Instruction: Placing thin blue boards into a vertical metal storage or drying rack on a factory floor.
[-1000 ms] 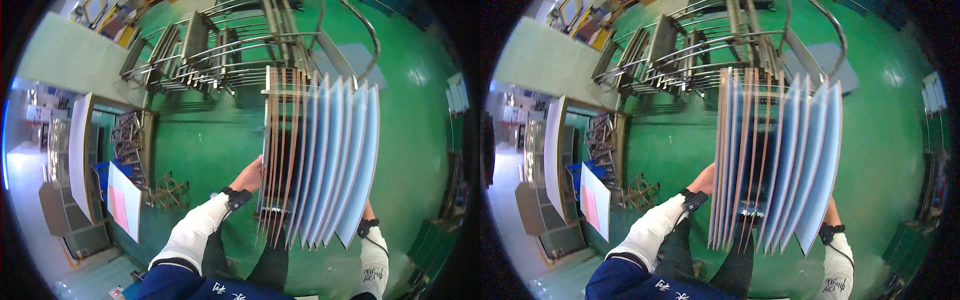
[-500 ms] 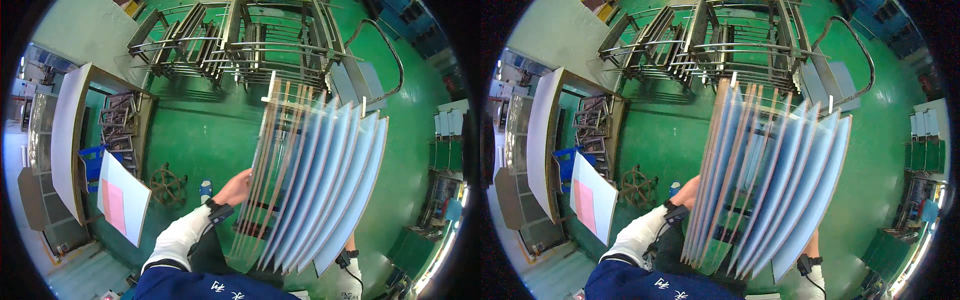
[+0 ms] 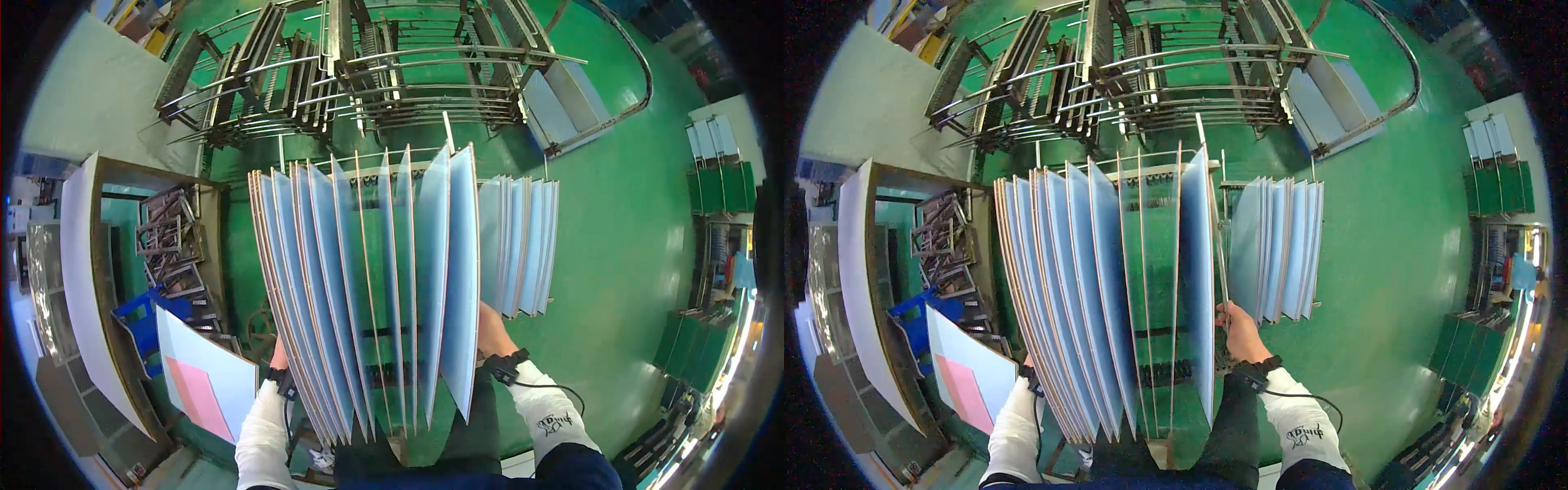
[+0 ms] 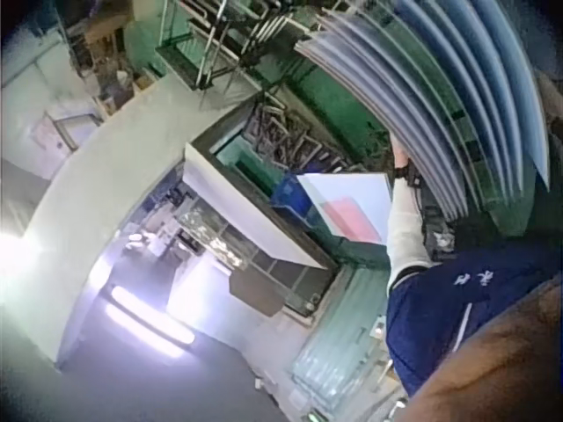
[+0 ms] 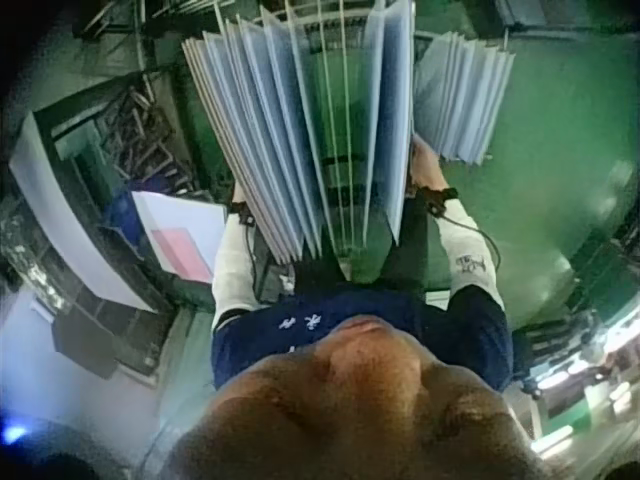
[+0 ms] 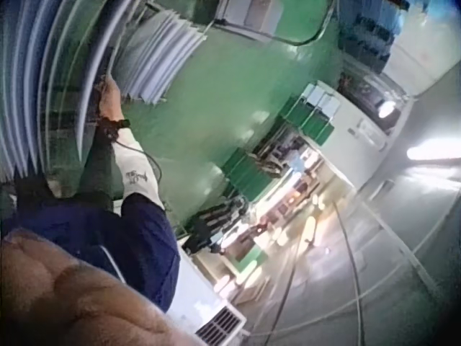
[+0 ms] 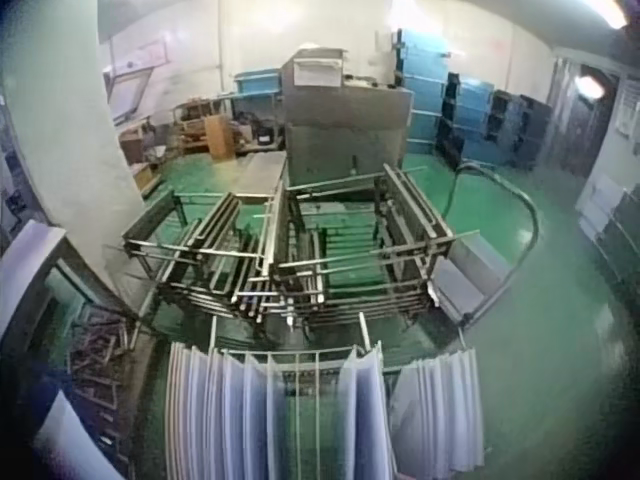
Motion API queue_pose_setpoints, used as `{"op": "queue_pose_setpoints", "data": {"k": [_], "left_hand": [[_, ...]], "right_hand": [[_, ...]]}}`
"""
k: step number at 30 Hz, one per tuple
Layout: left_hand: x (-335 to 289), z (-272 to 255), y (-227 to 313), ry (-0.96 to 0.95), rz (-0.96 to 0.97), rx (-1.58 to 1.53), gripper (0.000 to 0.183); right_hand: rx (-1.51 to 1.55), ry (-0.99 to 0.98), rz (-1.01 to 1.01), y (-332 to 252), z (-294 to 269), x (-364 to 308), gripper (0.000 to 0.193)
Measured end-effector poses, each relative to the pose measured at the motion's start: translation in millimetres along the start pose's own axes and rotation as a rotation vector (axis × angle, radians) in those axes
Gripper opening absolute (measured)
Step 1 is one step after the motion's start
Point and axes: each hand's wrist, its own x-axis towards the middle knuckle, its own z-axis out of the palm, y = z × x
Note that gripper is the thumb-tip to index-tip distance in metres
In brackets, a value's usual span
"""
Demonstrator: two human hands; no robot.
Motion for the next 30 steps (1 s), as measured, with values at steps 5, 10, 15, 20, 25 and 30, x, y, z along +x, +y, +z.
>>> {"op": "queue_pose_setpoints", "data": {"k": [5, 10, 15, 20, 25, 30], "left_hand": [[50, -14, -34, 0.009, -0.019, 0.053, 0.032], [109, -20, -64, -0.006, -0.025, 0.132, 0.031], [169, -25, -91, -0.060, -0.011, 0.261, 0.030], [224, -35, -108, -0.143, 0.088, 0.455, 0.030], [267, -40, -98, -0.293, 0.290, 0.697, 0.030], [279, -56, -96, -0.437, 0.066, 1.071, 0.037]], "right_hand": [[0.038, 0.083, 0.047, 28, -27, 60, 0.029], [-0.111, 0.159, 0.027, 42, -45, 116, 0.033], [-0.227, 0.182, 0.012, 54, -66, 169, 0.036], [-0.105, 0.211, 0.009, 66, -62, 209, 0.038], [-0.103, 0.192, 0.006, 86, -79, 258, 0.033], [-0.517, 0.287, -0.270, 125, -104, 295, 0.027]]}}
